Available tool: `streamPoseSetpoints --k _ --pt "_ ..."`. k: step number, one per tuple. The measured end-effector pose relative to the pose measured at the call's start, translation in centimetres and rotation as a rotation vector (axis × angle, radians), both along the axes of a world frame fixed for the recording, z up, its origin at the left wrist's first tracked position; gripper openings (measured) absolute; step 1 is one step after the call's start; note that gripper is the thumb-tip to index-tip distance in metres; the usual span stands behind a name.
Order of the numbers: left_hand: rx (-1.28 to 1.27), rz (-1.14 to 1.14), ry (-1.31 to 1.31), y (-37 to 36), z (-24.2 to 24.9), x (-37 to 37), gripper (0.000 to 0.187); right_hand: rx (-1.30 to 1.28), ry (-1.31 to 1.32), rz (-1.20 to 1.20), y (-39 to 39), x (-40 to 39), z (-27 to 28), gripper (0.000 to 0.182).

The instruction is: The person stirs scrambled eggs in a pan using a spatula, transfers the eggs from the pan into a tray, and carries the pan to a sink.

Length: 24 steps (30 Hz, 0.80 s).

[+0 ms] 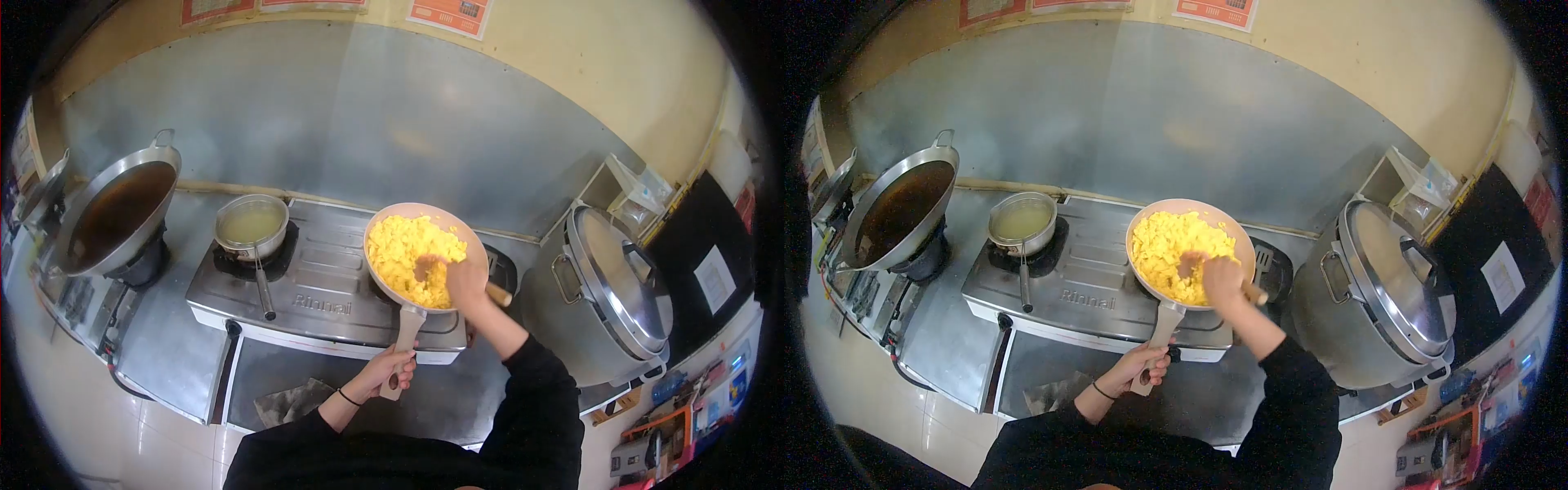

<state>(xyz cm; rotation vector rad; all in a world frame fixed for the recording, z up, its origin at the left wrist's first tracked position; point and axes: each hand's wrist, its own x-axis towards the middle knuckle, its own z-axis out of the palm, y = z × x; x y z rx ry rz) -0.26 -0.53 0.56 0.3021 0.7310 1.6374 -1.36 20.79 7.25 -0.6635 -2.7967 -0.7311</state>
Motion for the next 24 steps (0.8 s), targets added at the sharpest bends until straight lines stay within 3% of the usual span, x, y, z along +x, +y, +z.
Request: streamPoseSetpoints --k 3,9,12,15,18,21,24 --pt "0.025 -0.004 -0.034 0.0 0.0 0.0 0.035 -0.035 0.059 -0.063 4.5 -0.5 1.2 0.012" --pt "-0.001 -0.019 -0.008 0.1 -0.4 -0.2 0.031 -0.218 -0.063 -0.153 1.9 2.6 10.4 0.029" --pt "0.005 -0.012 -0.042 0.1 -0.5 0.0 0.031 -0.218 -0.298 -0.141 3.8 0.3 8.3 0.028" --pt "-0.008 -0.033 0.035 0.3 -1.2 -0.3 0.031 -0.651 -0.48 -0.207 4.0 -2.8 8.1 0.042" --pt "-0.02 -0.055 0.043 0.3 -1.1 -0.4 0.032 -0.847 -0.352 -0.241 3.0 -4.3 7.6 0.063" --pt "-0.019 -0.055 0.074 0.2 -0.5 -0.6 0.034 -0.769 -0.262 0.059 7.3 -6.1 3.3 0.062" --pt "-0.024 -0.052 0.063 -0.1 0.0 -0.4 0.035 -0.815 -0.064 0.217 8.2 -4.9 2.6 0.048"
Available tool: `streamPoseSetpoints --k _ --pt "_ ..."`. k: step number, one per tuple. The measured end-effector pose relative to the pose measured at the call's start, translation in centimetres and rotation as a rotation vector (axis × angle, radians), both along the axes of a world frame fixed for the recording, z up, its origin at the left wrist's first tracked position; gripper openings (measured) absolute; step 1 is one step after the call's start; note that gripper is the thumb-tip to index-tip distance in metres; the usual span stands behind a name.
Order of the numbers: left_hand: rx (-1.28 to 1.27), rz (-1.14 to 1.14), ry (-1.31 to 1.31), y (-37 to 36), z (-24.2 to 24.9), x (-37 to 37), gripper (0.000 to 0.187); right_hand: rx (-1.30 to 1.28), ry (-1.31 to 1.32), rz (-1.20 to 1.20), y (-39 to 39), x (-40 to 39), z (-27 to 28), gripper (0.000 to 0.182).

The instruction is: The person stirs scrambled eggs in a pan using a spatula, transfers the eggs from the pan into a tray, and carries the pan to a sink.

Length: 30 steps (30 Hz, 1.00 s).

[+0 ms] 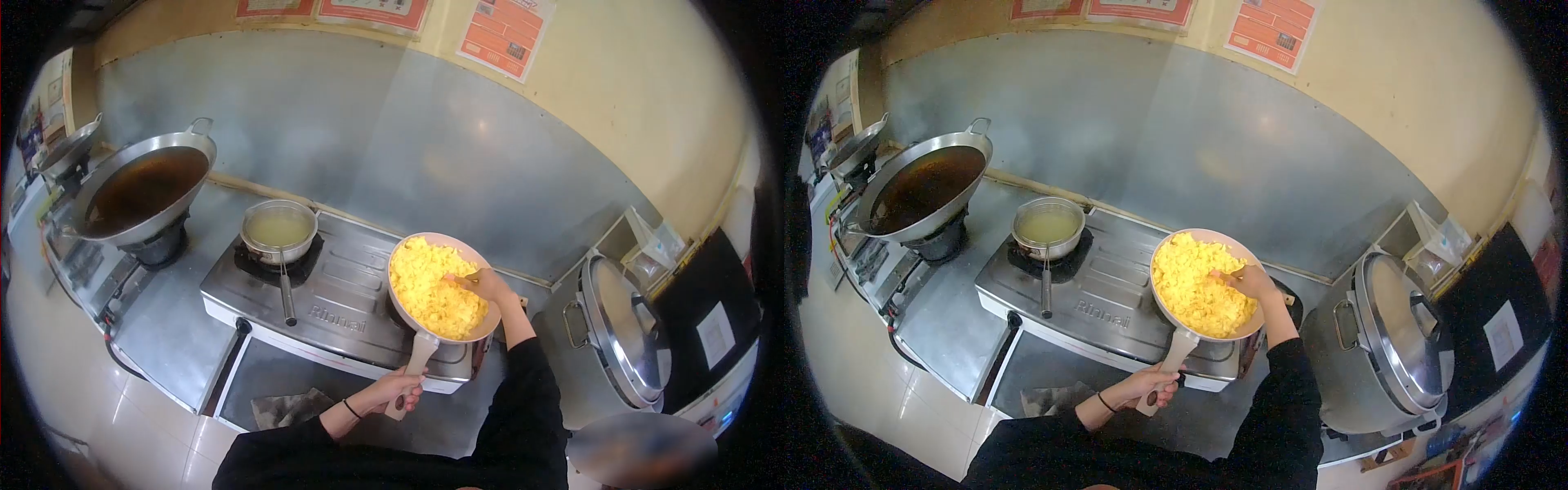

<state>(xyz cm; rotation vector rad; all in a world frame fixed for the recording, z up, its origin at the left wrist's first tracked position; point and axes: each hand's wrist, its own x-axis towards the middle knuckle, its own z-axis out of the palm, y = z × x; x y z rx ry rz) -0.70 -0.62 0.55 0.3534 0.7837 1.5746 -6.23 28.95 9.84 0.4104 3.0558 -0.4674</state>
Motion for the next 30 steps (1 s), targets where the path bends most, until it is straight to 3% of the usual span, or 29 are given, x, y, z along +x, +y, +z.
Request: streamPoseSetpoints --k 4,12,18,22,27,30 --pt "-0.002 -0.002 -0.022 -0.1 0.1 0.2 0.034 0.285 0.111 0.136 0.0 1.8 -0.2 0.032" --pt "-0.005 -0.001 -0.059 -0.1 0.3 0.0 0.033 0.464 0.313 0.272 -2.0 8.4 1.3 0.034" --pt "0.0 0.007 -0.094 -0.1 0.4 0.1 0.03 0.436 0.228 0.182 -7.1 13.8 8.0 0.036" --pt "-0.007 0.006 -0.096 0.0 0.0 0.0 0.029 0.514 0.072 0.132 -9.8 14.8 9.2 0.036" --pt "0.013 0.011 -0.106 0.0 -0.1 0.1 0.03 0.769 0.029 0.042 -11.6 9.5 0.7 0.011" --pt "-0.01 0.014 -0.093 0.0 0.0 0.1 0.031 0.805 0.115 -0.159 -10.7 5.5 -2.4 0.012"
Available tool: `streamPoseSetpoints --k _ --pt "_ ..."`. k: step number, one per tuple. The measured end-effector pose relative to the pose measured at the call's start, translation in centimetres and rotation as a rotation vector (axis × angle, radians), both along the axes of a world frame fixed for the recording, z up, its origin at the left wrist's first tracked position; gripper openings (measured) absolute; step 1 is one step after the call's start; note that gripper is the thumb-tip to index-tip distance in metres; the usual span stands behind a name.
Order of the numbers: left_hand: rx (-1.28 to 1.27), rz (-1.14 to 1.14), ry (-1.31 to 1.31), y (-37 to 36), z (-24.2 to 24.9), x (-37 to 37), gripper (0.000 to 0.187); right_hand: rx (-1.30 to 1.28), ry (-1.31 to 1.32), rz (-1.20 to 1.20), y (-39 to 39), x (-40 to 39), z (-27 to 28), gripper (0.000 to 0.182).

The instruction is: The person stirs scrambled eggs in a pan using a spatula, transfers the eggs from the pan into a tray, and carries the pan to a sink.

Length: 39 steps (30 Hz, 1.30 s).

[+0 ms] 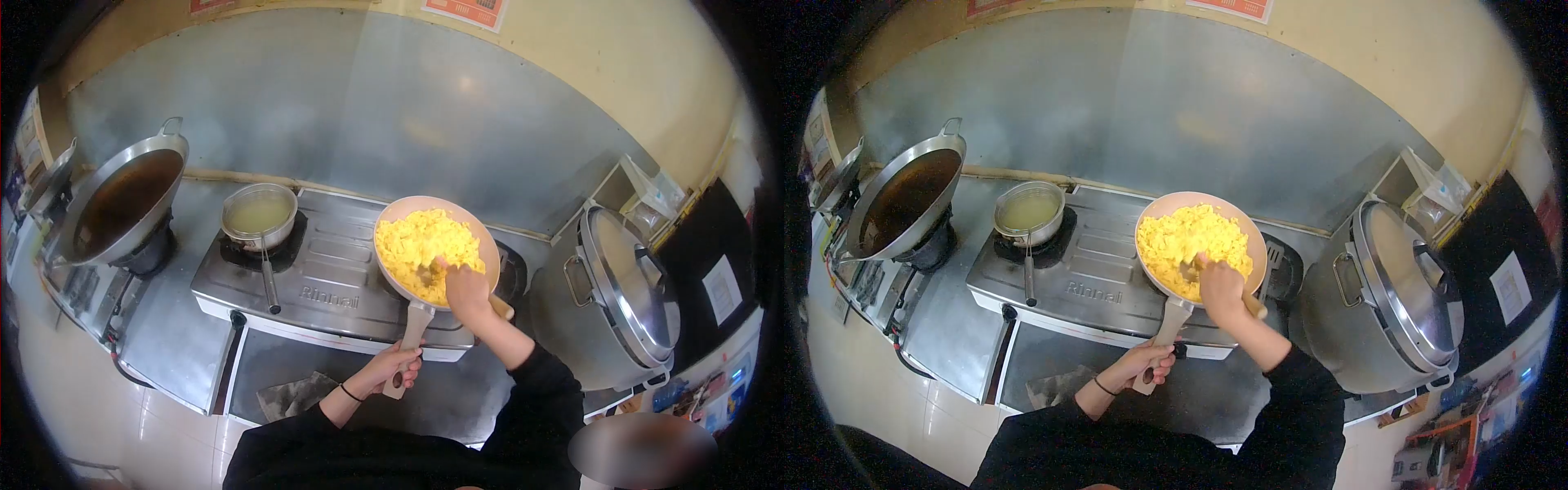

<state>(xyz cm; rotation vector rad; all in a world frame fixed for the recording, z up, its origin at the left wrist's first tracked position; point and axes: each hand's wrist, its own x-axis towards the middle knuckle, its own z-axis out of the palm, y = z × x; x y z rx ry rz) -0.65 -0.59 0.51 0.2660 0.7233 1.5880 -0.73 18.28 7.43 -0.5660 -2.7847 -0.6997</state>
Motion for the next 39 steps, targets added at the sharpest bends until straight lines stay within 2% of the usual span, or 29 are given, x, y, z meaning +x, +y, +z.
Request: streamPoseSetpoints --k 3,5,9,12,15,17,19,21,25,27,30,33,36,39 --pt "-0.009 0.007 0.047 0.0 -0.1 0.0 0.031 -0.022 -0.015 0.059 3.6 -1.2 0.7 0.014" --pt "0.004 -0.001 0.054 -0.1 -0.2 0.0 0.032 -0.027 -0.03 0.052 4.0 -0.2 4.0 0.015" --pt "0.037 0.01 -0.002 0.1 -0.4 0.1 0.032 -0.116 -0.149 0.057 -0.6 3.8 11.7 0.019" --pt "-0.042 0.004 0.073 0.1 -0.1 0.0 0.033 -0.184 -0.133 0.278 -1.8 3.6 8.3 0.016" --pt "0.009 0.007 0.042 0.1 -0.2 0.0 0.03 -0.084 -0.127 0.112 -2.8 0.1 2.8 0.018" --pt "0.034 0.007 0.011 0.2 -0.2 -0.1 0.03 -0.082 -0.041 0.013 -2.6 -1.9 1.8 0.019" --pt "0.039 0.018 -0.004 0.1 -0.1 0.0 0.03 -0.022 0.083 0.041 -0.2 -3.7 0.6 0.02" --pt "0.022 0.039 0.004 0.0 0.2 0.2 0.03 -0.062 0.05 -0.009 2.7 -5.1 0.0 0.02" --pt "0.034 0.03 0.012 0.0 -0.4 0.1 0.031 -0.147 -0.044 -0.058 4.2 -3.0 6.0 0.02" --pt "0.024 0.021 0.025 0.1 -0.7 -0.1 0.032 -0.246 -0.065 -0.137 3.2 -0.8 10.9 0.023" --pt "0.028 0.017 0.032 0.1 -0.7 -0.1 0.034 -0.173 -0.073 -0.187 4.2 0.7 13.7 0.021" --pt "0.038 0.014 -0.003 0.1 -0.6 0.1 0.034 -0.13 -0.04 -0.206 7.1 -1.0 11.6 0.022" --pt "0.023 -0.004 0.03 0.0 -0.4 0.0 0.035 -0.189 0.06 -0.275 12.7 -4.2 6.2 0.028" --pt "-0.006 -0.028 0.065 -0.1 -0.2 -0.3 0.038 -0.432 -0.054 -0.055 15.8 -6.9 2.8 0.027"
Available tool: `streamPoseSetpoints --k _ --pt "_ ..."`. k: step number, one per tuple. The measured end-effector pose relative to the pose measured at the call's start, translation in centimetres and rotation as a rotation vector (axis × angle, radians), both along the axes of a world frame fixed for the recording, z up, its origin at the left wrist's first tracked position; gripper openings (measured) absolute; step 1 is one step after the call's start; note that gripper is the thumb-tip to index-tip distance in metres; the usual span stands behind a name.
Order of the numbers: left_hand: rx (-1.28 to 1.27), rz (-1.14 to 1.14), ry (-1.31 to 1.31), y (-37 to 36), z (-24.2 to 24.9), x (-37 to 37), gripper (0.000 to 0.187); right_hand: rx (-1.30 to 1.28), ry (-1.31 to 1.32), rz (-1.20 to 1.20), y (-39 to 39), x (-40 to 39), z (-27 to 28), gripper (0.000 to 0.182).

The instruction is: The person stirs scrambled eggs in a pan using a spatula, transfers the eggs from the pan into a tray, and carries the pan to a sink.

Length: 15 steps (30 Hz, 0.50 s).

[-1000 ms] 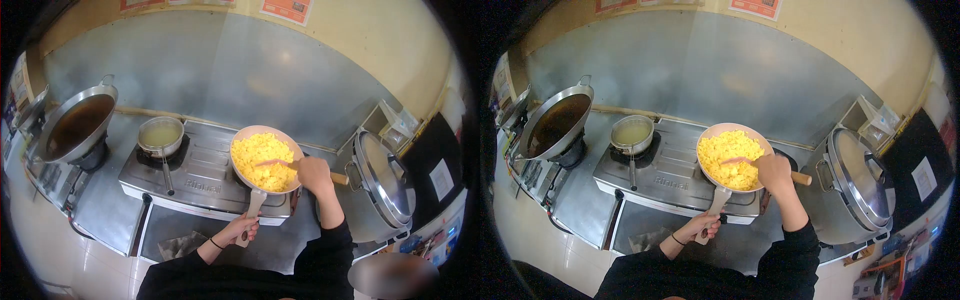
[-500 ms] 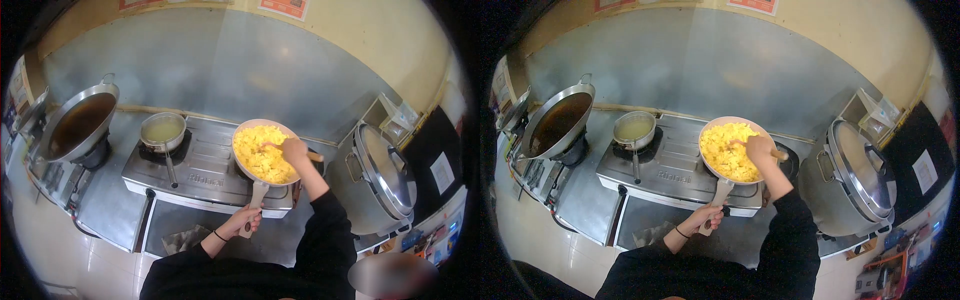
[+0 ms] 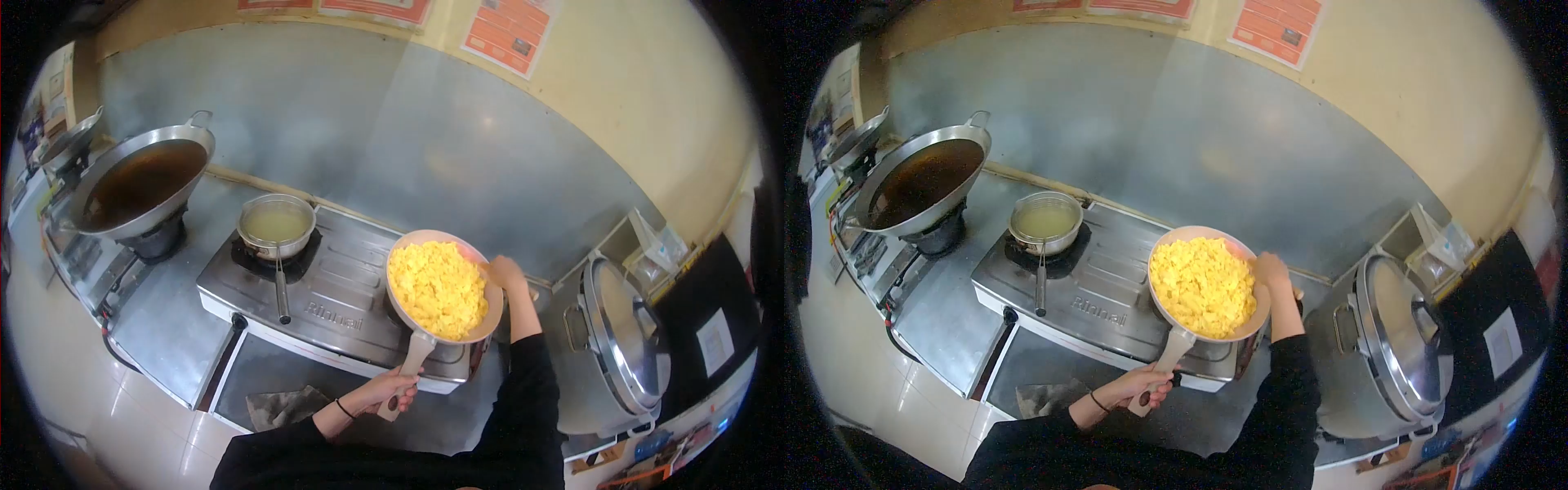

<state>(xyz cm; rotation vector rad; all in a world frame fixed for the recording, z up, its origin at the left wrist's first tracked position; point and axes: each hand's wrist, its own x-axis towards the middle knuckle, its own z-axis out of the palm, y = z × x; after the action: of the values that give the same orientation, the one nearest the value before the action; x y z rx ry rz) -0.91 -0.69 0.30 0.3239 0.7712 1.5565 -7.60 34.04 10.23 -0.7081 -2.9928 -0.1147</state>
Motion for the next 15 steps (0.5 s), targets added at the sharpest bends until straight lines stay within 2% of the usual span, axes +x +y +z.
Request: streamPoseSetpoints --k 2,5,11,15 --pt "0.021 -0.004 -0.015 0.0 -0.2 0.0 0.037 -0.19 0.026 0.102 -1.5 -1.4 -0.2 0.026" --pt "0.021 -0.01 -0.016 -0.2 0.1 0.0 0.039 -0.287 0.085 0.317 -2.3 -1.8 -0.3 0.028" --pt "0.035 0.002 -0.017 -0.1 0.4 0.1 0.037 -0.13 0.03 0.639 -6.1 2.9 2.2 0.032" --pt "0.024 0.014 -0.039 -0.1 0.6 0.2 0.036 0.133 -0.028 0.642 -9.0 7.1 6.0 0.037"
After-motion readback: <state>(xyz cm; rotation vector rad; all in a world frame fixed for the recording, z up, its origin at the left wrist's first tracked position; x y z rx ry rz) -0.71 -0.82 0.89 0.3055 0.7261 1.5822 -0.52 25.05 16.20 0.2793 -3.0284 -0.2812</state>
